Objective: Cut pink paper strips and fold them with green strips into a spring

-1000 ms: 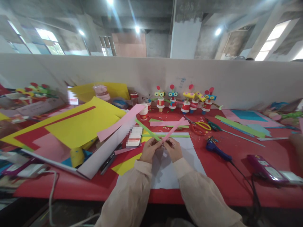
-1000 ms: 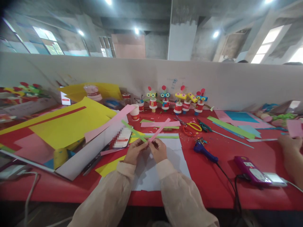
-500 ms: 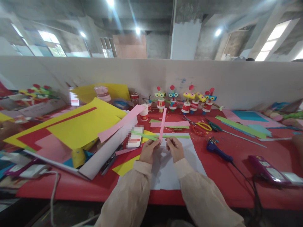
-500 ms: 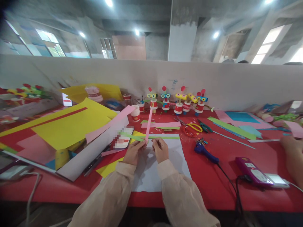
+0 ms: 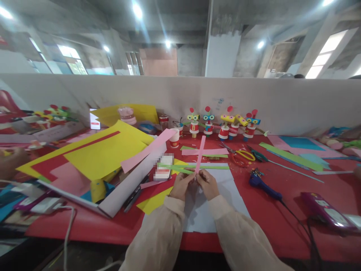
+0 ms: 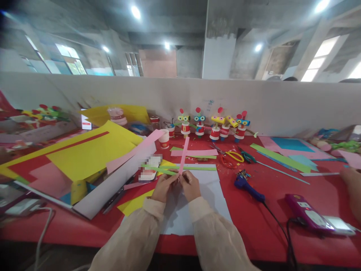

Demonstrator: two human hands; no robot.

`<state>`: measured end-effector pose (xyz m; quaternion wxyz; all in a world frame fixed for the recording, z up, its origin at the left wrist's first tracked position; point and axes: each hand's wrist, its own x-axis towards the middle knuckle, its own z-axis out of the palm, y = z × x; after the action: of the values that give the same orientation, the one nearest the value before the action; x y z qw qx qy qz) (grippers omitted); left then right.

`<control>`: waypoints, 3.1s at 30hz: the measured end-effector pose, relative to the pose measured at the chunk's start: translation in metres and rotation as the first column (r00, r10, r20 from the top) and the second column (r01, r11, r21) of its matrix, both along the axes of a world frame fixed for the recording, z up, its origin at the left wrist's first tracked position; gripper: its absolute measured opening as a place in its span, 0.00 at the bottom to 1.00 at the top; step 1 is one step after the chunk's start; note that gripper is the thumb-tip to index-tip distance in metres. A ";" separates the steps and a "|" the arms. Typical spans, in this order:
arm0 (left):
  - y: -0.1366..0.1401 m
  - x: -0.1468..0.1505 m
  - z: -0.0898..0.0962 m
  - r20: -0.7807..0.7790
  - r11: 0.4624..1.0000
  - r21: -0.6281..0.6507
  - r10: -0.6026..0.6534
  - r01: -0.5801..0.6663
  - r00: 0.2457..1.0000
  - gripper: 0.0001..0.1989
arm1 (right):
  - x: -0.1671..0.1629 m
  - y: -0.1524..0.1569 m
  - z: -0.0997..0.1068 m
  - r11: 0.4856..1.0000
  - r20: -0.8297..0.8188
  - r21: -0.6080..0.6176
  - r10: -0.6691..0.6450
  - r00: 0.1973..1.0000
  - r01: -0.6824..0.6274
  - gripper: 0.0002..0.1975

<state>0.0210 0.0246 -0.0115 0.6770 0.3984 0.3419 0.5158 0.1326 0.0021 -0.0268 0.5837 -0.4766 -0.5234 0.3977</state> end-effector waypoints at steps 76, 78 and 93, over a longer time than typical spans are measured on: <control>-0.003 -0.013 0.007 -0.515 0.897 0.398 0.044 0.193 0.856 0.14 | -0.010 0.002 -0.007 0.996 -0.049 0.047 -0.072 0.996 0.075 0.18; -0.005 -0.012 0.007 -0.501 0.903 0.393 0.053 0.173 0.864 0.14 | -0.010 0.002 -0.007 0.996 -0.018 0.048 -0.074 0.997 0.074 0.17; -0.006 -0.015 0.005 -0.484 0.922 0.357 0.046 0.149 0.874 0.15 | -0.005 -0.003 -0.001 0.998 0.081 0.064 0.008 0.997 -0.013 0.17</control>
<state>0.0055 0.0187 -0.0064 0.4925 0.6481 0.3815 0.4380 0.1274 -0.0008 -0.0283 0.5751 -0.4704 -0.5615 0.3643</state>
